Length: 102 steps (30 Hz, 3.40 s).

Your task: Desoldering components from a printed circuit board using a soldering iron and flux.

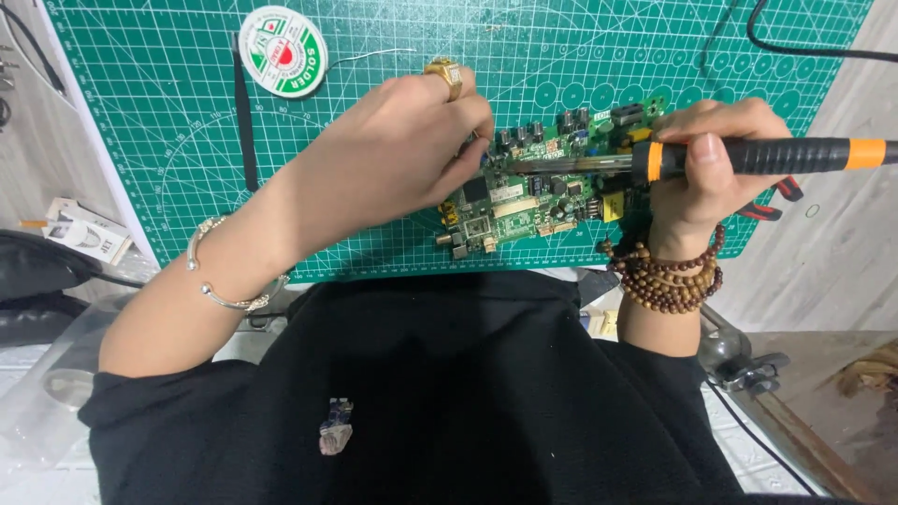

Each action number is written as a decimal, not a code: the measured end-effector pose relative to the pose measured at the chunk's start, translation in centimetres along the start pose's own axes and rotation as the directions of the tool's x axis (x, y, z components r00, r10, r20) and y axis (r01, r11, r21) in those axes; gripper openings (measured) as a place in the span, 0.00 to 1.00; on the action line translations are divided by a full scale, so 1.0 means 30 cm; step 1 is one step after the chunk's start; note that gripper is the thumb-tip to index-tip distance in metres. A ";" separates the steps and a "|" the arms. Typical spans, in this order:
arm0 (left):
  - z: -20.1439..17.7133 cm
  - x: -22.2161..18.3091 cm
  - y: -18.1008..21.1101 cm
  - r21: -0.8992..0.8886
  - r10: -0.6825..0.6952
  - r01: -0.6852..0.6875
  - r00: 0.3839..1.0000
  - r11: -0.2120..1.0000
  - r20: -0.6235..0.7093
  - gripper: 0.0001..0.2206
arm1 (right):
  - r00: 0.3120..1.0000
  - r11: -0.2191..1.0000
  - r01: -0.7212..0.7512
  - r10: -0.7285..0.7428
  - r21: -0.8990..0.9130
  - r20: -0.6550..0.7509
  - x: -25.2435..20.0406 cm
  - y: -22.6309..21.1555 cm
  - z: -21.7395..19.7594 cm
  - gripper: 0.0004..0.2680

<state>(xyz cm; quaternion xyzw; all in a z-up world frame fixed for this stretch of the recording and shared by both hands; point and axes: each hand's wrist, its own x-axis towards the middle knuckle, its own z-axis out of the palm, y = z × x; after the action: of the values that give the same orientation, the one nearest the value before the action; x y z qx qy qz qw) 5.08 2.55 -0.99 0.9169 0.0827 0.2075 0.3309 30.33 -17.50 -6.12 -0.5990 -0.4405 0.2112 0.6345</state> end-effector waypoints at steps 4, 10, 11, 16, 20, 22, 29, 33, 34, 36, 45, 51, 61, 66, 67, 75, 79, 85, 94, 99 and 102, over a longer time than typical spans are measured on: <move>0.000 0.004 -0.005 -0.046 0.002 -0.001 1.000 0.999 0.012 0.04 | 0.999 0.999 -0.038 0.038 0.004 -0.033 -0.004 -0.014 0.007 0.08; -0.014 0.011 -0.009 -0.057 -0.006 0.009 0.999 0.998 0.049 0.05 | 1.000 1.000 -0.010 0.009 -0.013 -0.030 -0.003 0.004 -0.002 0.09; -0.017 0.014 -0.009 -0.072 -0.020 0.025 0.997 0.997 0.075 0.04 | 0.999 1.000 -0.010 0.009 -0.021 -0.033 -0.004 0.003 -0.002 0.09; -0.022 0.009 -0.003 -0.040 -0.018 0.020 0.998 0.999 0.053 0.04 | 0.998 0.999 -0.046 0.044 -0.020 -0.051 -0.011 -0.016 0.007 0.09; -0.022 0.013 -0.018 -0.099 -0.021 0.029 0.997 0.995 0.079 0.03 | 0.998 0.998 -0.044 0.042 -0.037 -0.045 -0.008 -0.021 0.011 0.08; -0.021 0.010 -0.021 -0.109 -0.016 0.023 0.998 0.994 0.068 0.04 | 0.998 0.999 -0.034 0.032 -0.041 -0.048 -0.009 -0.011 0.004 0.09; -0.056 0.019 -0.028 -0.269 -0.042 0.032 0.999 0.962 -0.030 0.06 | 0.998 0.998 -0.016 0.020 0.059 -0.063 0.009 -0.021 0.009 0.07; -0.050 0.032 -0.042 -0.276 -0.044 0.007 0.991 0.961 -0.129 0.01 | 0.988 0.998 0.061 -0.060 0.002 -0.141 0.033 -0.028 0.008 0.08; -0.047 0.036 -0.038 -0.280 -0.095 0.039 0.977 0.959 -0.189 0.02 | 0.982 1.000 0.001 0.003 0.021 -0.187 0.037 -0.045 0.017 0.09; -0.042 0.058 -0.044 -0.263 -0.113 0.042 0.959 0.964 -0.261 0.03 | 0.971 0.999 -0.019 0.030 0.049 -0.239 0.063 -0.056 0.021 0.09; 0.004 0.120 -0.089 -0.077 -0.155 0.135 0.885 0.988 -0.439 0.03 | 0.930 0.925 -0.077 0.202 0.373 -0.308 0.102 -0.065 -0.014 0.09; 0.052 0.137 -0.129 0.016 -0.165 0.197 0.860 0.980 -0.482 0.05 | 0.930 0.941 -0.050 0.166 0.335 -0.328 0.109 -0.063 -0.002 0.08; 0.034 0.122 -0.102 0.163 -0.254 0.331 0.895 0.930 -0.368 0.08 | 0.923 0.932 -0.076 0.200 0.354 -0.328 0.118 -0.083 0.004 0.08; -0.016 0.070 0.032 0.136 -0.228 0.285 0.916 0.949 -0.330 0.11 | 0.912 0.925 -0.064 0.206 0.374 -0.355 0.116 -0.071 -0.011 0.08; -0.020 0.039 0.087 0.080 -0.299 0.319 0.934 0.944 -0.197 0.19 | 0.912 0.929 -0.049 0.192 0.367 -0.363 0.114 -0.071 -0.014 0.07; 0.168 -0.159 0.215 0.236 -0.420 0.381 0.895 0.894 0.147 0.57 | 0.894 0.928 -0.099 0.241 0.358 -0.377 0.115 -0.118 -0.029 0.12; 0.127 -0.147 0.170 0.206 -0.338 0.313 0.936 0.927 0.099 0.50 | 0.939 0.902 -0.214 0.295 0.374 -0.174 0.070 -0.119 -0.067 0.11; 0.125 -0.161 0.127 0.085 -0.293 0.290 0.956 0.953 0.023 0.49 | 0.924 0.867 -0.339 0.379 0.365 -0.044 -0.027 -0.169 -0.009 0.06; 0.257 -0.161 0.146 0.183 -0.330 0.363 0.925 0.914 -0.189 0.54 | 0.934 0.950 -0.141 0.221 0.278 -0.281 -0.213 -0.061 0.119 0.10; 0.293 -0.177 0.167 0.109 -0.407 0.426 0.899 0.898 -0.165 0.54 | 0.914 0.973 -0.061 0.143 0.221 -0.379 -0.261 -0.008 0.106 0.10; 0.314 -0.178 0.172 0.133 -0.396 0.422 0.899 0.897 -0.186 0.56 | 0.916 0.970 -0.014 0.110 0.244 -0.386 -0.260 -0.003 0.093 0.09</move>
<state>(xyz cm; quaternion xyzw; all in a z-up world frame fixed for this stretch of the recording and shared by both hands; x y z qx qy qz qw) 4.44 -8.34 -5.98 0.8849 0.3166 0.1954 0.2803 23.97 -22.11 -8.72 -0.5636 -0.2552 0.1567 0.7699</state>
